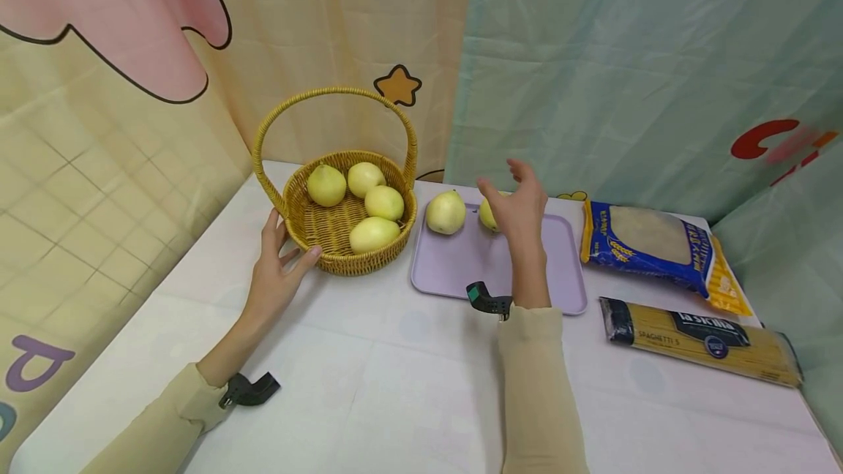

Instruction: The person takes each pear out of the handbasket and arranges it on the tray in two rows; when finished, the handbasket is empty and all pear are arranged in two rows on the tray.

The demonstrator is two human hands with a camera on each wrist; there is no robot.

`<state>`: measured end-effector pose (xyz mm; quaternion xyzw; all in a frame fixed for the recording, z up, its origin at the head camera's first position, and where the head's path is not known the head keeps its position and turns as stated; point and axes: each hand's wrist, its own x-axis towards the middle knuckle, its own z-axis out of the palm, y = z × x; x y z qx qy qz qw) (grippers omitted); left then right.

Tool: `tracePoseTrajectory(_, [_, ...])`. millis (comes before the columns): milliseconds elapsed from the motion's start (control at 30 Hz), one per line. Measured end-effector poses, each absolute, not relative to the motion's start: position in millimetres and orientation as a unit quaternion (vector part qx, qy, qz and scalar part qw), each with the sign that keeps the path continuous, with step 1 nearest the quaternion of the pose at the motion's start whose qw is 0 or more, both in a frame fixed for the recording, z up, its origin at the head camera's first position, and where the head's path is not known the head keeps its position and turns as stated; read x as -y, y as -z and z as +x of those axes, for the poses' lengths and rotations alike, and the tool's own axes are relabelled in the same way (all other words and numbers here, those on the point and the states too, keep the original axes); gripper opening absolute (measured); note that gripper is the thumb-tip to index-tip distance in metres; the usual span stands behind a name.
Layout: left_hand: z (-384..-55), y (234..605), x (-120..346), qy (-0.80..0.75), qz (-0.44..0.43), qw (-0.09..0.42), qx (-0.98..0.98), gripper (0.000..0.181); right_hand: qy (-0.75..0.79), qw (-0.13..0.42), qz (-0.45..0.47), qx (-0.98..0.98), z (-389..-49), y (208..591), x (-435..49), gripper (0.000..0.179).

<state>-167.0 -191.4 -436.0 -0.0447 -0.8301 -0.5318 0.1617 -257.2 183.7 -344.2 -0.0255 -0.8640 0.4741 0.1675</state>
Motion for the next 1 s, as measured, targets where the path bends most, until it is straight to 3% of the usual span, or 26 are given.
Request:
tracePoseTrajectory(200, [-167.1,436.6,192.2,0.533,-0.043,0.163,0.829,0.099,-0.475,0.150,0.031,0.867,-250.0,328.7,-160.9,0.066])
tracePoseTrajectory(400, [-165.8,435.5,192.2,0.538,-0.043,0.162,0.826,0.099,-0.462,0.099,0.081,0.878,-243.6,318.1,-139.8,0.067])
tracePoseTrajectory(1000, [-165.1,435.4,190.7,0.535,-0.047,0.160,0.828,0.099,-0.495,-0.032,0.175,0.851,-234.5,325.1,-108.9,0.063])
